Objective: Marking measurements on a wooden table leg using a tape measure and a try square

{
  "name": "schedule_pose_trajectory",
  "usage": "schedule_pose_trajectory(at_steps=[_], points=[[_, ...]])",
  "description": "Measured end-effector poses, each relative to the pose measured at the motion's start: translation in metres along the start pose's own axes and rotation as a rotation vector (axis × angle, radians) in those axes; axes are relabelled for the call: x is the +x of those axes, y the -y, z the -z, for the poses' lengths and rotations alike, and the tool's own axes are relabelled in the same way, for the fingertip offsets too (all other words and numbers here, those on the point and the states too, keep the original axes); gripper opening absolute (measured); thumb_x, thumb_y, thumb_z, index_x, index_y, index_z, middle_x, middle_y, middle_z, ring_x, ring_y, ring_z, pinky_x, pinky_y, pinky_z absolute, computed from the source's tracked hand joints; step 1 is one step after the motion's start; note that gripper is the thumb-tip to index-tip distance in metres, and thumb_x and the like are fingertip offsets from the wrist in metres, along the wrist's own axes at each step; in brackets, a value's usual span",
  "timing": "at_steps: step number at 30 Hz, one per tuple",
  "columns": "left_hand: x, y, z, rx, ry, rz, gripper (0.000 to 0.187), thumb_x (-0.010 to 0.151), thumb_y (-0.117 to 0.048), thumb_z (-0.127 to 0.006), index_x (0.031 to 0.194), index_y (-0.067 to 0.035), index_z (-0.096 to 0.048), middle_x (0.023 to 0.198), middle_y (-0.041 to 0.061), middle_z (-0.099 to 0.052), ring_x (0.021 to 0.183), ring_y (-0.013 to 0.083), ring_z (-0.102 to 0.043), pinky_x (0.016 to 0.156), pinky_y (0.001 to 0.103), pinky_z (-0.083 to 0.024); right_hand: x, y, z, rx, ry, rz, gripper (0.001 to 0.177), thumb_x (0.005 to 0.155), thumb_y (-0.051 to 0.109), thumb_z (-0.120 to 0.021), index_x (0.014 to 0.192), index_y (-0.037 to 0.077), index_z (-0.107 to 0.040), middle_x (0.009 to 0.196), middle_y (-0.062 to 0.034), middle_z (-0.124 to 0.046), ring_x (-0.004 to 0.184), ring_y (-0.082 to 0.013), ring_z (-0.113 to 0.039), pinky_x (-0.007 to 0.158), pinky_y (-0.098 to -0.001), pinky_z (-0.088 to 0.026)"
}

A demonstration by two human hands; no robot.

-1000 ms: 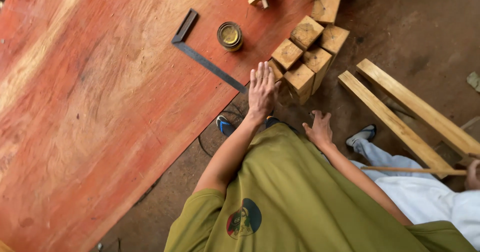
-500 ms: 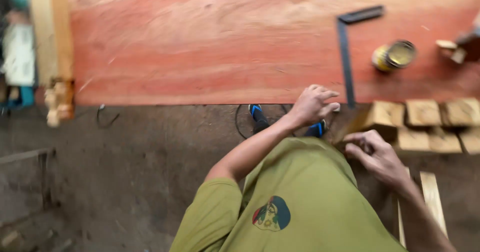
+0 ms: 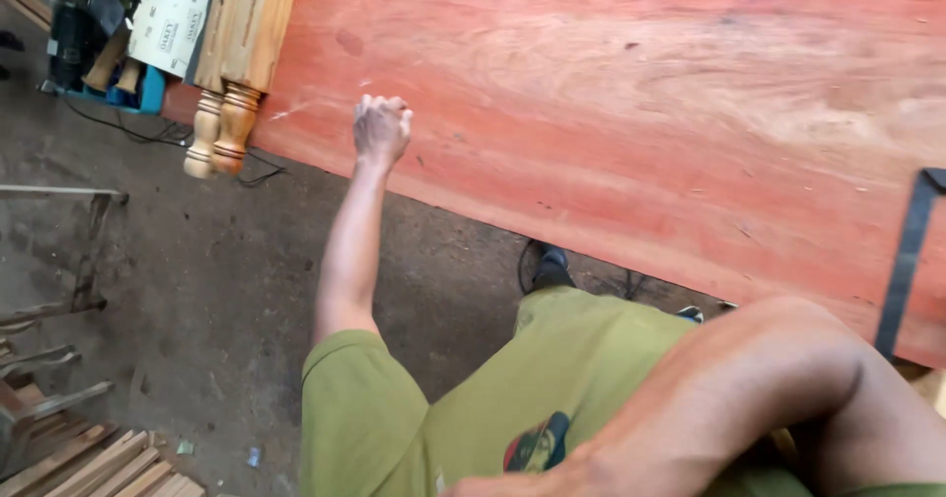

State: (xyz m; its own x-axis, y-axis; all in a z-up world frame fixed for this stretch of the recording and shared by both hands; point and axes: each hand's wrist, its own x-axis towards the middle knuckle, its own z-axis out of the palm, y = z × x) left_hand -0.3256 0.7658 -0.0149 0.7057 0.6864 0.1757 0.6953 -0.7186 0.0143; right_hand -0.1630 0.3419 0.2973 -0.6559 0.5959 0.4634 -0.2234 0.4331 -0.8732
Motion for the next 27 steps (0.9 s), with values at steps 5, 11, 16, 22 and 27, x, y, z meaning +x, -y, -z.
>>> schedule_pose_trajectory(at_steps=[5,11,16,22,27], points=[[0.025,0.105,-0.004,-0.014,-0.079,0.046,0.013,0.088,-0.023,-0.073,0.097,-0.016,-0.078,0.088,0.015,-0.073,0.089,0.0386,-0.064,0.082,0.048,-0.048,0.06,-0.054,0.063,-0.054,-0.031,-0.132,0.034,0.081,0.042,-0.059,0.101,0.015,-0.058,0.109,-0.0089,-0.068,0.095,-0.0288,-0.059,0.082,-0.0371,-0.046],[0.077,0.191,-0.027,-0.05,-0.126,0.347,0.037,0.087,-0.016,-0.077,0.122,-0.008,-0.067,0.106,0.021,-0.065,0.101,0.0407,-0.06,0.091,0.05,-0.047,0.057,-0.148,0.147,-0.144,-0.26,-0.512,0.039,0.081,0.04,-0.075,0.112,0.018,-0.072,0.111,-0.0039,-0.076,0.104,-0.024,-0.071,0.088,-0.0348,-0.056],[0.129,0.267,-0.072,-0.107,-0.073,0.572,0.062,0.097,-0.018,-0.075,0.148,-0.005,-0.042,0.132,0.018,-0.05,0.128,0.0375,-0.05,0.105,0.049,-0.046,-0.128,-0.28,0.147,-0.596,-0.798,-1.255,0.052,0.092,0.048,-0.069,0.132,0.014,-0.066,0.115,-0.0192,-0.068,0.115,-0.044,-0.063,0.099,-0.0536,-0.051],[0.182,0.298,-0.092,0.106,-0.111,0.601,0.056,0.089,-0.027,-0.079,0.132,-0.003,-0.054,0.117,0.02,-0.054,0.11,0.0396,-0.05,0.091,0.053,-0.043,-0.271,-0.318,0.069,-0.841,-1.184,-1.499,0.022,0.096,0.02,-0.071,0.112,0.004,-0.074,0.104,-0.0136,-0.077,0.096,-0.0354,-0.069,0.093,-0.0429,-0.051],[0.192,0.304,-0.099,0.014,-0.263,0.579,0.035,0.083,-0.01,-0.08,0.108,-0.003,-0.056,0.107,0.023,-0.057,0.104,0.0444,-0.054,0.09,0.054,-0.043,-0.247,-0.309,0.061,-0.742,-1.319,-1.595,0.024,0.102,0.024,-0.066,0.117,0.008,-0.076,0.109,-0.024,-0.064,0.102,-0.0319,-0.063,0.096,-0.0436,-0.048]])
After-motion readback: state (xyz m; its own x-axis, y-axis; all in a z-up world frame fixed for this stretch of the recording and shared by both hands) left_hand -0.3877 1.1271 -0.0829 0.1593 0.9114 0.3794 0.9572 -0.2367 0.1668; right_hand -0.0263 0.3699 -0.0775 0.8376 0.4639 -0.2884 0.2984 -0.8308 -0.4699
